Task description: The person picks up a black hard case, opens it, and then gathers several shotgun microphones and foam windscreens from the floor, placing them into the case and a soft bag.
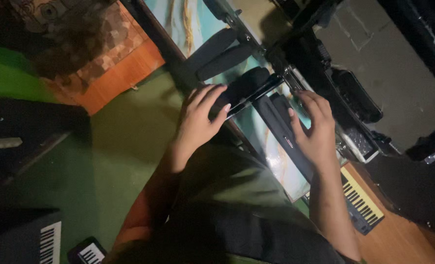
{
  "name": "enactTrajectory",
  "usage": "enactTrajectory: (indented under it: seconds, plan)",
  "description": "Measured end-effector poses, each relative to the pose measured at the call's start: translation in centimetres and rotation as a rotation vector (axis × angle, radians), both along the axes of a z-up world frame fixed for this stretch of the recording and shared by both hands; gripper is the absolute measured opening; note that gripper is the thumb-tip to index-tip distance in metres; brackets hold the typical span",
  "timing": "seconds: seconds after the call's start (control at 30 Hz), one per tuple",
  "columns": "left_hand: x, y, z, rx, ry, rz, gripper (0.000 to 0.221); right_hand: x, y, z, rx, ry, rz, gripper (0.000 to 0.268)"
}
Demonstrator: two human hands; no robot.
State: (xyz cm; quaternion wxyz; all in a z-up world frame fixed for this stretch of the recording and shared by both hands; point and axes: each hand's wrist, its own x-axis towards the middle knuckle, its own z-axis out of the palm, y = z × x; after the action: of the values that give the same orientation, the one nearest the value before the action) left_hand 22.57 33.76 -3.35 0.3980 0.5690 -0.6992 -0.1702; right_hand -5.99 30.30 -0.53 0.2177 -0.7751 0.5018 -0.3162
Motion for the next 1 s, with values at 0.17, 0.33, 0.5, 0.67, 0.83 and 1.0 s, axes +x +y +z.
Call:
enactTrajectory:
  seconds: [0.17, 0.33, 0.5, 0.67, 0.83, 1.0]
  plan:
    - [-2.4, -1.6, -3.2, 0.0, 0.055, -0.148, 0.036, -1.2, 0.9, -2.3, 0.008, 0.043, -0.058, 0.036]
    - [-5.2, -3.4, -4.5, 0.073, 0.034, -0.315, 0.034, -3.7, 3.4, -3.2, 0.056, 0.03, -0.236, 0.035]
    - [-9.1, -5.9, -5.6, 0.066, 0.064, -0.504, 0.035, -6.4, 7.3, -3.1, 0.068, 0.016, -0.489, 0.034]
    - [-12.3, -8.7, -8.7, 0.135, 0.104, -0.619, 0.031, -9.3, 12.1, -4.5, 0.053, -0.001, -0.752, 0.031]
    - [-14.0, -12.3, -14.7, 0.322, 0.04, -0.54, 0.029, -13.7, 15.1, -11.5, 0.196, -0.096, -1.095, 0.027]
    - [-14.9, -14.5, -20.6, 0.247, -0.176, -0.477, 0.027, -17.0, 17.1, -22.0, 0.094, 0.099, -1.222, 0.032]
